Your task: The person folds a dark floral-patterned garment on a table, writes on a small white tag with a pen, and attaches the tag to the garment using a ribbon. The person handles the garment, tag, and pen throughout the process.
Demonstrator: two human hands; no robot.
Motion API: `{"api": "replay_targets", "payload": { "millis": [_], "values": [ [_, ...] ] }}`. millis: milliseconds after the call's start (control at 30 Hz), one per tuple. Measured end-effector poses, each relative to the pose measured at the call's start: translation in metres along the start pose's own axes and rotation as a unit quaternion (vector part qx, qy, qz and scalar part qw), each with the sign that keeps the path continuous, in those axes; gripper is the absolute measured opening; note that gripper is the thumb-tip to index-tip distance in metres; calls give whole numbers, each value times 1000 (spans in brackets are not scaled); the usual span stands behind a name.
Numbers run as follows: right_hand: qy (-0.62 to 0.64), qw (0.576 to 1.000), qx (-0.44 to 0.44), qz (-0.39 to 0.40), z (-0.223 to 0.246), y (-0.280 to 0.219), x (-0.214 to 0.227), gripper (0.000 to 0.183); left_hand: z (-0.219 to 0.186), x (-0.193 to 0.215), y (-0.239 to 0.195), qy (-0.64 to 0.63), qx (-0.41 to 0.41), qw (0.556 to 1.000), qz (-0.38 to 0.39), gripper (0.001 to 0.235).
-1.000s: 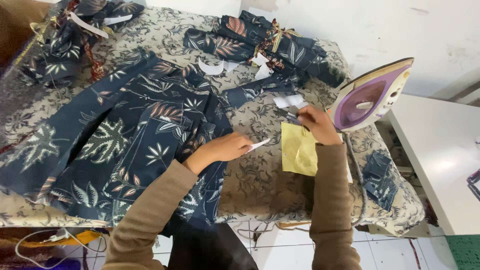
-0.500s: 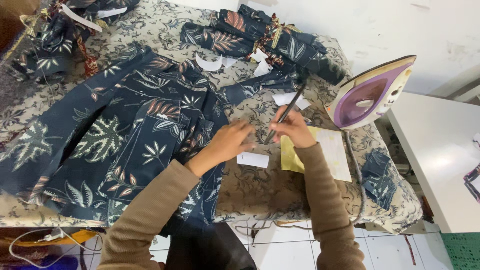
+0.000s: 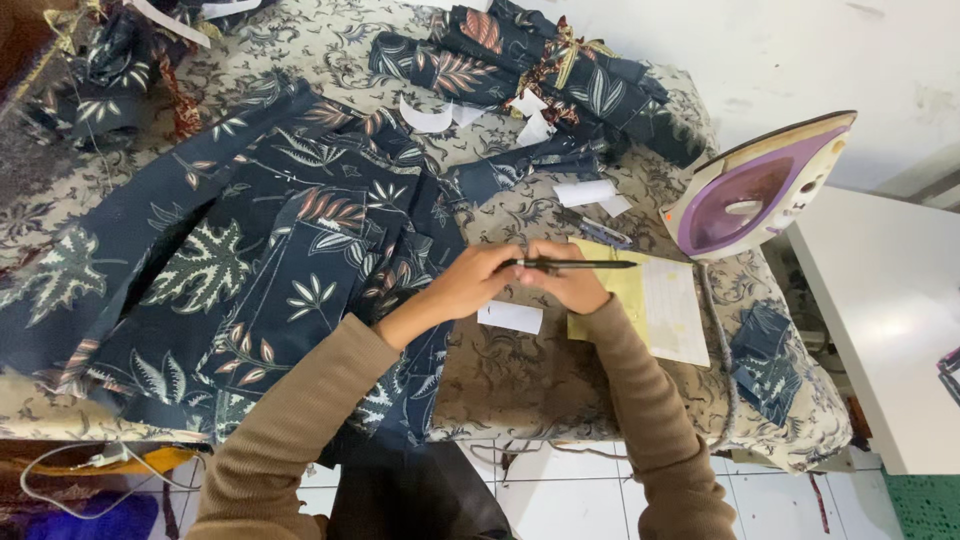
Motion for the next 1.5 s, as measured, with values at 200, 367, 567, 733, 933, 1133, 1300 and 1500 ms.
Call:
{"api": "replay_targets", "payload": {
  "millis": [200,367,567,733,933,1133,1300,1500],
  "values": [
    [63,975,-109,-185,24,8,24,41,-1,9,1,-19,80,995,-52,25],
    [-300,917,61,-258,52,6,11,37,-6,6,-1,-74,85,993,-17,30],
    [-361,881,62,-300,47,4,15,24,-3,14,0,66,107,990,61,45],
    [-234,902,51,-358,25,-5,37,12,7,26,-5,209,56,970,107,39],
    [191,935,-62,-292,16,-3,26,10,25,22,-8,184,68,958,208,24],
    [275,944,-136,-118,16,-9,-27,1,53,28,-5,116,25,968,220,28],
    [421,881,-114,-185,21,-7,-23,12,59,35,-4,118,59,969,207,30],
    [348,892,-58,-281,38,-7,-7,12,35,43,-6,257,-30,957,133,49]
  ]
}}
Point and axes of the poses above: each hand's wrist, its own y-axis towards the middle knuckle, its own x-axis out of the back of the hand, z = x × y, the point moved 1 cm from there along y, towards the middle knuckle, and after that the axes turned 1 degree about -y, right-handed, at the moved point
